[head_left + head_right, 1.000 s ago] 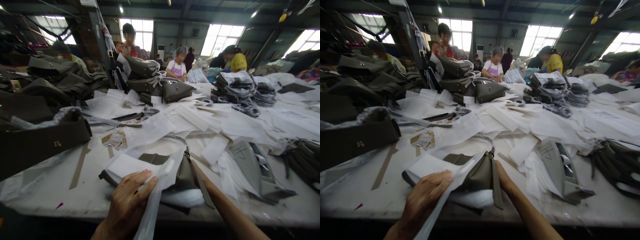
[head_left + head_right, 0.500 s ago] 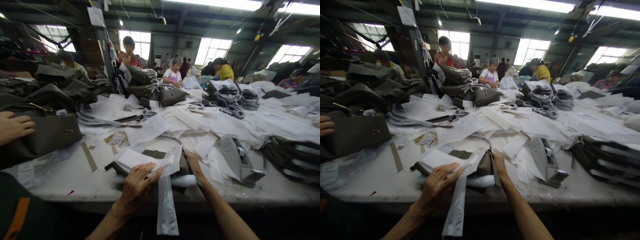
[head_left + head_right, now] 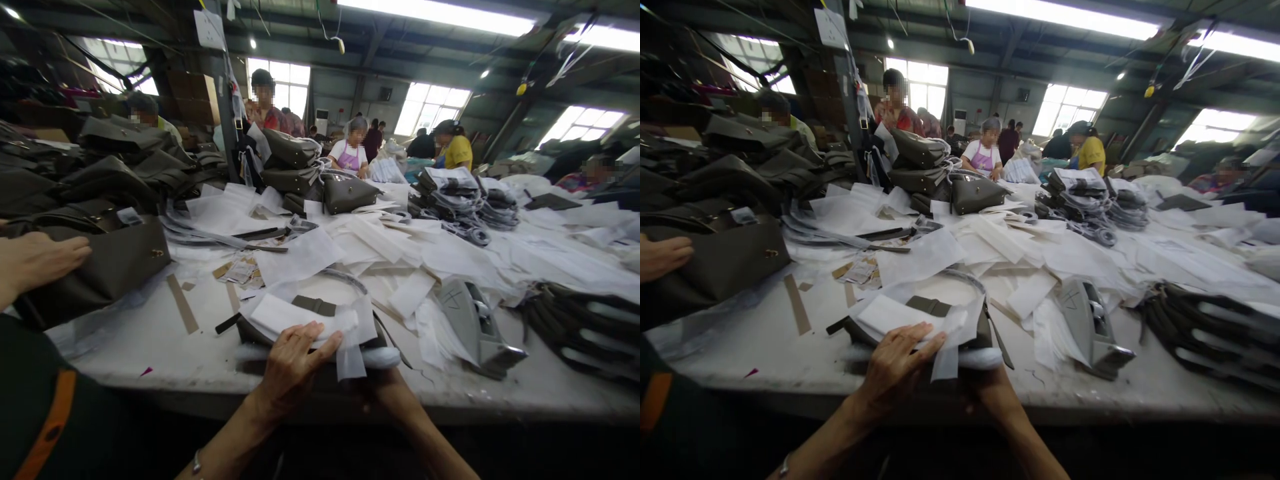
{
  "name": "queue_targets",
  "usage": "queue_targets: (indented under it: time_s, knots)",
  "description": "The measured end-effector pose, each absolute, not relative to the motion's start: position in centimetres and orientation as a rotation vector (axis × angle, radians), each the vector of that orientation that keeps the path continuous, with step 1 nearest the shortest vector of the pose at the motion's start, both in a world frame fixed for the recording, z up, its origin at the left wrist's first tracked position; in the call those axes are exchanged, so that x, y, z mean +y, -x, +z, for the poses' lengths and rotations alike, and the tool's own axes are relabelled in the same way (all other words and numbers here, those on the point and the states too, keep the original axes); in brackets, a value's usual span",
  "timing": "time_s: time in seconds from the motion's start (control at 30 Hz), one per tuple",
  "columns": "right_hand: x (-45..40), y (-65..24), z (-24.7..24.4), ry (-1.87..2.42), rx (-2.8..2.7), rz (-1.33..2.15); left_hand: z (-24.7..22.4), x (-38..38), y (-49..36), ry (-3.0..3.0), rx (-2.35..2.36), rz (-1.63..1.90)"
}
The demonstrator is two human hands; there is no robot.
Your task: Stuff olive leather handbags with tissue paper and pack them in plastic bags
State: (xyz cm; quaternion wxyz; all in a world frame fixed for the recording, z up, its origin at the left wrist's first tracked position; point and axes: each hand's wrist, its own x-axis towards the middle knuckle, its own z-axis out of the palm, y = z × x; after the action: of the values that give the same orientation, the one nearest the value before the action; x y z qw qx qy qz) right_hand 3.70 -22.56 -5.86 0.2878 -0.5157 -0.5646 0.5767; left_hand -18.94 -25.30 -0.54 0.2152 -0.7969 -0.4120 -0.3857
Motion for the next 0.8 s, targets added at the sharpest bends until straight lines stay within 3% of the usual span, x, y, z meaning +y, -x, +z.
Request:
queue_targets:
  time_s: [0.33, 0.43, 0.57, 0.63, 0.7, 0.8]
  knots:
    - [-26.1, -3.1, -4.4, 1.481, -1.094, 1.879, -1.7, -24.6, 18.6, 2.225, -1.155, -1.023]
    - [-27.2, -3.8, -3.0, 1.505, -1.272, 1.892, -2.4, -24.6, 18.2, 2.217, -1.131, -0.966]
    - [-27.9, -5.6, 3.2, 1.530, -1.822, 1.999, -3.4, -25.2, 17.6, 2.207, -1.094, -0.856]
    - [-27.2, -6.0, 6.7, 1.386, -2.000, 1.716, -3.6, -25.5, 17.5, 2.205, -1.095, -0.819]
    - [-25.6, -5.5, 8.7, 1.211, -2.070, 1.175, -3.6, -25.7, 17.4, 2.214, -1.098, -0.804]
    - [-22.7, -3.9, 7.5, 0.941, -2.194, 0.495, -3.4, -25.8, 17.4, 2.245, -1.095, -0.816]
